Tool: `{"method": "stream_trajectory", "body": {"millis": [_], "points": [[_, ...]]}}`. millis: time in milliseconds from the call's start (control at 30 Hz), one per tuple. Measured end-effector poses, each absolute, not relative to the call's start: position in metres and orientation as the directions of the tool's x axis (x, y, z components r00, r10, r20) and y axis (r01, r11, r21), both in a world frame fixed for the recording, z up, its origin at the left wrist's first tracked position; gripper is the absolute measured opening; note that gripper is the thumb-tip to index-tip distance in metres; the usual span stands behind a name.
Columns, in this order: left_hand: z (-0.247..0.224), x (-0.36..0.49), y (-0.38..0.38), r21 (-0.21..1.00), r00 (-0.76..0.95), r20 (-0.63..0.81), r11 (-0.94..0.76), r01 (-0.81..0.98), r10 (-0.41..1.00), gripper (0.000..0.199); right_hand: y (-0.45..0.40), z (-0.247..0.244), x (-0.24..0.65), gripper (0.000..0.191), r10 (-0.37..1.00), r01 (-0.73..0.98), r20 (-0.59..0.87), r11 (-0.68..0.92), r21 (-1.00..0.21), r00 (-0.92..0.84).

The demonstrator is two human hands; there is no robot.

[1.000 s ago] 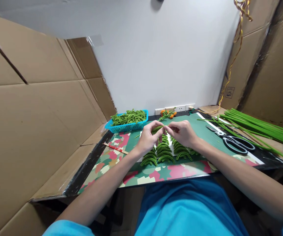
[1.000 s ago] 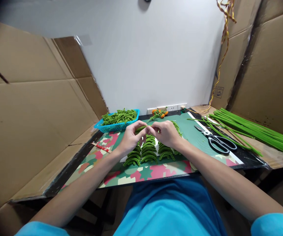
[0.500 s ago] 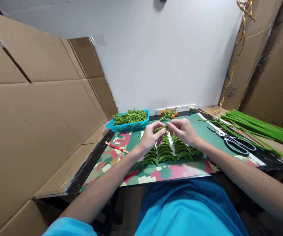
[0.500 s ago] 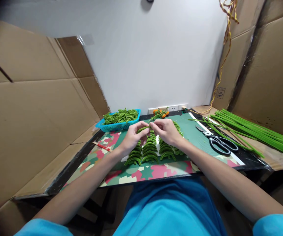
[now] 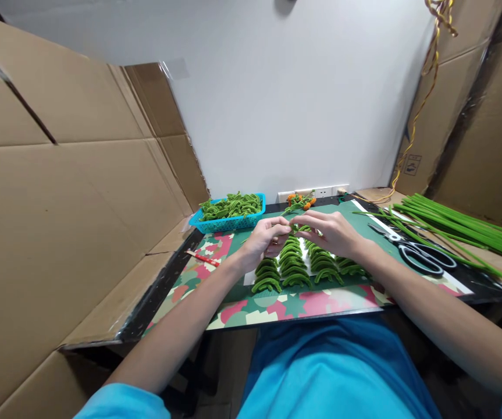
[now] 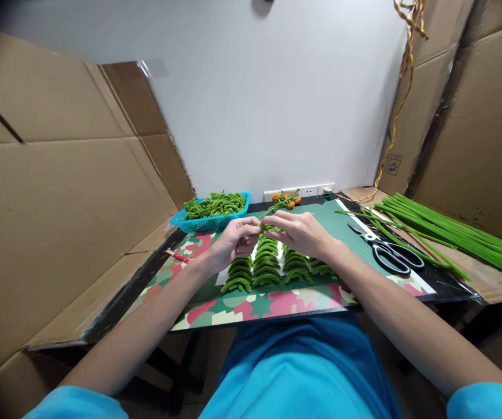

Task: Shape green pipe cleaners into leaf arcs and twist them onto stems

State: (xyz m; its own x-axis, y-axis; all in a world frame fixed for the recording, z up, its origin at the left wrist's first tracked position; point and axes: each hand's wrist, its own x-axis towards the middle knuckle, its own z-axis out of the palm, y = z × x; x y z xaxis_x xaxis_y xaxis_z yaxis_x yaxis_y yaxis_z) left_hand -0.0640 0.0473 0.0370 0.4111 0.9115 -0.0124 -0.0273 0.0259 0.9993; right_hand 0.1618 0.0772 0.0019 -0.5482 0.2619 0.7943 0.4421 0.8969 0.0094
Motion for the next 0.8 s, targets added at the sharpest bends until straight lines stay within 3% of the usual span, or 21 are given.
{"method": "stream_trajectory", "body": {"millis": [567, 800], "points": [[0.0298, -0.0659, 0.0491, 0.994, 0.420, 0.107, -0.109, -0.020, 0.901, 0.024, 0.0738, 0.0007, 0.1591, 0.034, 0.198, 0.486, 0.728, 0.849, 0.208, -0.657], [0.0362, -0.0664, 0.0451, 0.998, 0.475, -0.032, 0.051, -0.026, 0.880, 0.024, 0.0727, 0.0001, 0.1565, 0.035, 0.182, 0.462, 0.715, 0.860, 0.217, -0.675]]}}
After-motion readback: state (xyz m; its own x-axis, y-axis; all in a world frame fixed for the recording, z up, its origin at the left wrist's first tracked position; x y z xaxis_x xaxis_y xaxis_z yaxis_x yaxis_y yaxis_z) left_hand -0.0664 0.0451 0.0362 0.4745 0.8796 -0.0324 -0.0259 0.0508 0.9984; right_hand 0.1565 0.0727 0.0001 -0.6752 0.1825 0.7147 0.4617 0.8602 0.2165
